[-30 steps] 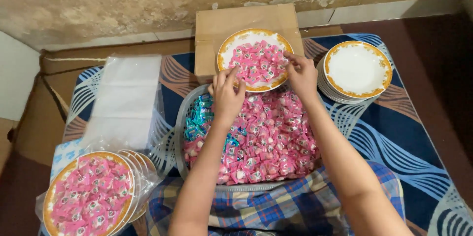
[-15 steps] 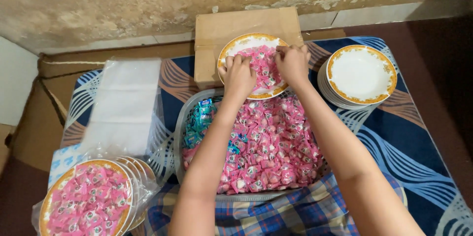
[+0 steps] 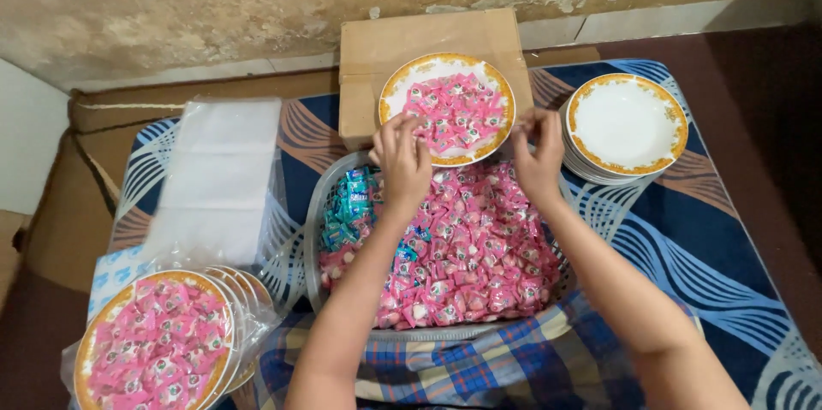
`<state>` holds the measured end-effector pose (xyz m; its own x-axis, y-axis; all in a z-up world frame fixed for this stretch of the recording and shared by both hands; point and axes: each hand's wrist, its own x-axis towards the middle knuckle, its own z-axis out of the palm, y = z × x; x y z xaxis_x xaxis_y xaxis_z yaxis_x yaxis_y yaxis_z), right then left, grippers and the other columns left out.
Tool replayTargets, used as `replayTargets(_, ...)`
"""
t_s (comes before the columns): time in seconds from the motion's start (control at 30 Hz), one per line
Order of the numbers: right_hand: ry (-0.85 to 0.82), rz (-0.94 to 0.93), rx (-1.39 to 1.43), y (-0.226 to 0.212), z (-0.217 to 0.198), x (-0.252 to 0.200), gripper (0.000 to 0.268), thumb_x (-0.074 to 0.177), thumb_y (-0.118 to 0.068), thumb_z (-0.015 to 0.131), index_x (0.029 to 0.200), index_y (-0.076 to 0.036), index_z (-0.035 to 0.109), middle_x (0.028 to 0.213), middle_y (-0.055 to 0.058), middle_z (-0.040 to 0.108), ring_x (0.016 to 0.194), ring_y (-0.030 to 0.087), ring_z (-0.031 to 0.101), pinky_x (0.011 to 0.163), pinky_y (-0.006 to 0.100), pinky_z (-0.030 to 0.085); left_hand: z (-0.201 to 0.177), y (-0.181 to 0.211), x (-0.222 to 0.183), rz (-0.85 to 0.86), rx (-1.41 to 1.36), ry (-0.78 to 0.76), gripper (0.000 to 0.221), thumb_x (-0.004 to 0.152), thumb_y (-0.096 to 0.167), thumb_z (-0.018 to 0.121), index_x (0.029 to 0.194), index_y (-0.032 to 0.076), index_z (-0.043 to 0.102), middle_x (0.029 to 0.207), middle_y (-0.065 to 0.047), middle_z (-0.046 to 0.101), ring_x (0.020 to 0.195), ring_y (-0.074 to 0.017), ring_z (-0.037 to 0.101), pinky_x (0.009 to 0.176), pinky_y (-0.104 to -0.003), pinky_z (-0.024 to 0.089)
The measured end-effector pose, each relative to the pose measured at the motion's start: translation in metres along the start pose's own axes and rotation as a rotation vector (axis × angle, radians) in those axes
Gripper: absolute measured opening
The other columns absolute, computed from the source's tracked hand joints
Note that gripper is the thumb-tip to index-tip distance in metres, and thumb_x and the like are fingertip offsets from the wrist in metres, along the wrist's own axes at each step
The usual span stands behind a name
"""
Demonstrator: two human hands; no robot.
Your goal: A person is manually sorting and arranging small pink-wrapped food packets from a large bin onto several decorative plates.
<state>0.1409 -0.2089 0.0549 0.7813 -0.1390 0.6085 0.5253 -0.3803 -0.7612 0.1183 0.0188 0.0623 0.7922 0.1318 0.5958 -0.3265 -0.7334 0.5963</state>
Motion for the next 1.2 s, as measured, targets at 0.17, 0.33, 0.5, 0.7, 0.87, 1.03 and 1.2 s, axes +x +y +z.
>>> replayTargets(0.17, -0.176, 0.153, -0.115, 0.029, -0.034, -0.088, 0.023, 0.086, -0.003, 0.064, 0.108, -0.009, 0.061, 0.102, 0.011, 0.049, 0.098, 0.033, 0.056, 0.089, 0.044, 0.045, -0.018, -0.025, -0.047, -0.006, 0.017, 0.095, 0.021, 0.091, 0.017, 0.061, 0.111, 0.019, 0.057, 0.12, -0.001, 0.046, 0.111, -0.0268, 0.046, 0.088, -0.042, 0.035)
replayTargets(0.33, -0.553, 0.391, -0.439, 0.03, -0.058, -0.12, 0.05, 0.08, -0.024, 0.073, 0.126, -0.009, 0.059, 0.132, 0.028, 0.05, 0.119, 0.055, 0.057, 0.105, 0.059, 0.046, -0.029, -0.011, -0.084, -0.203, 0.246, -0.241, 0.026, 0.085, 0.026, 0.066, 0.107, 0.021, 0.054, 0.12, -0.003, 0.045, 0.114, -0.0305, 0.043, 0.089, -0.054, 0.034)
replayTargets(0.5, -1.076, 0.46, -0.402, -0.068, -0.052, -0.112, 0.053, 0.086, -0.031, 0.068, 0.135, -0.016, 0.055, 0.137, 0.03, 0.054, 0.119, 0.056, 0.06, 0.105, 0.061, 0.049, -0.036, 0.035, -0.116, -0.27, 0.202, -1.074, 0.061, 0.093, 0.059, 0.055, 0.138, 0.019, 0.054, 0.137, -0.014, 0.058, 0.134, -0.0334, 0.052, 0.11, -0.061, 0.027)
replayTargets(0.7, -0.877, 0.466, -0.232, -0.013, -0.042, -0.163, 0.044, 0.086, -0.015, 0.064, 0.13, -0.015, 0.061, 0.121, 0.025, 0.067, 0.118, 0.048, 0.063, 0.103, 0.056, 0.05, -0.005, 0.002, -0.155, -0.155, 0.054, -0.935, 0.041, 0.097, 0.026, 0.059, 0.135, 0.01, 0.056, 0.128, -0.015, 0.06, 0.121, -0.0405, 0.061, 0.102, -0.055, 0.045)
replayTargets(0.87, -0.612, 0.709, 0.049, -0.053, -0.05, -0.145, 0.042, 0.091, -0.02, 0.068, 0.131, -0.007, 0.066, 0.111, 0.024, 0.075, 0.107, 0.035, 0.069, 0.091, 0.049, 0.055, -0.022, 0.014, -0.148, -0.382, -0.257, -0.647, 0.036, 0.093, 0.019, 0.065, 0.127, 0.009, 0.063, 0.114, -0.021, 0.069, 0.109, -0.0442, 0.066, 0.089, -0.05, 0.054)
replayTargets(1.03, -0.383, 0.839, 0.45, 0.001, -0.038, -0.152, 0.033, 0.094, -0.013, 0.071, 0.125, -0.002, 0.067, 0.087, 0.014, 0.074, 0.072, 0.021, 0.071, 0.051, 0.033, 0.062, -0.031, 0.01, -0.14, -0.533, -0.301, -0.526, 0.044, 0.087, 0.021, 0.07, 0.131, 0.014, 0.065, 0.083, -0.016, 0.074, 0.08, -0.0315, 0.075, 0.067, -0.04, 0.057)
replayTargets(1.2, -0.353, 0.885, 0.444, -0.044, -0.039, -0.141, 0.046, 0.085, -0.003, 0.075, 0.13, -0.007, 0.067, 0.089, 0.013, 0.075, 0.077, 0.021, 0.073, 0.067, 0.034, 0.062, -0.031, 0.011, -0.14, -0.61, -0.441, -0.459, 0.046, 0.086, 0.018, 0.071, 0.131, 0.011, 0.067, 0.098, -0.021, 0.076, 0.095, -0.0325, 0.075, 0.079, -0.041, 0.06)
